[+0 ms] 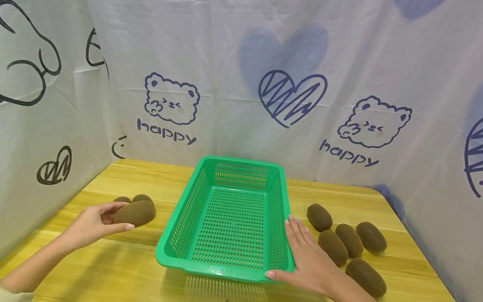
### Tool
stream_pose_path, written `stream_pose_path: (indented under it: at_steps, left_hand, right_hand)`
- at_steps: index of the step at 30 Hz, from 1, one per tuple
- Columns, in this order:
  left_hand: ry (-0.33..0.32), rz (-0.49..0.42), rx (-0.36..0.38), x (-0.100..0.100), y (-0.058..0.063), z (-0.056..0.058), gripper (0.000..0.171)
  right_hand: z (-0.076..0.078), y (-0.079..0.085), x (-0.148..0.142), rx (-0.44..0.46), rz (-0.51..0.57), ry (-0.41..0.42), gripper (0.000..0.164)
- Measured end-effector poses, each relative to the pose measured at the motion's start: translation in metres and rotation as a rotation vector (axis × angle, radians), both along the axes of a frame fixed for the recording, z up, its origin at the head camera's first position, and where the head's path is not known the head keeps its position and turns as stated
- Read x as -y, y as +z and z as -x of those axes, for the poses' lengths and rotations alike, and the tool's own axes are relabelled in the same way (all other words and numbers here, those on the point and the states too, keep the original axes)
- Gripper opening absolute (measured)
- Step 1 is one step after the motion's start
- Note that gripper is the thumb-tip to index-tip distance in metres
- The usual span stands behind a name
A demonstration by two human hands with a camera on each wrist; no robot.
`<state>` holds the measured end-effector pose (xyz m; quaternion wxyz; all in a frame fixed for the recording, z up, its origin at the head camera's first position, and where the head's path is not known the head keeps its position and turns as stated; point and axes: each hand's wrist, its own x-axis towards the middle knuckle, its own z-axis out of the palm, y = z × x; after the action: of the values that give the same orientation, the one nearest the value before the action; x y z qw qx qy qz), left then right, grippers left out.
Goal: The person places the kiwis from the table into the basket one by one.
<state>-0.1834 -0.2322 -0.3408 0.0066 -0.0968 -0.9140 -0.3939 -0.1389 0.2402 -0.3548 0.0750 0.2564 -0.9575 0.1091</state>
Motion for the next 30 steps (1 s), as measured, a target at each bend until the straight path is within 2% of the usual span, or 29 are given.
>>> stream_pose_path:
  at_steps: [10, 16, 20, 25, 30]
  left_hand:
    - [-0.047, -0.068, -0.006, -0.026, 0.013, -0.006, 0.067]
    - [-0.073, -0.061, -0.029, -0.045, 0.021, -0.009, 0.064]
    - [-0.115, -0.090, -0.045, -0.058, 0.025, -0.011, 0.061]
    - [-0.159, -0.116, -0.064, -0.072, 0.026, -0.010, 0.058]
    - [-0.194, -0.148, -0.051, -0.083, 0.026, -0.009, 0.059]
  right_hand:
    - [-0.001, 0.000, 0.000, 0.053, 0.030, -0.015, 0.102]
    - [-0.001, -0.001, 0.000, 0.033, 0.015, -0.014, 0.101]
    - [-0.001, -0.001, 0.000, 0.029, 0.018, -0.013, 0.100]
    - [-0.001, -0.002, -0.001, 0.029, 0.020, -0.012, 0.100]
    - [-0.001, -0.002, -0.001, 0.031, 0.022, -0.012, 0.100]
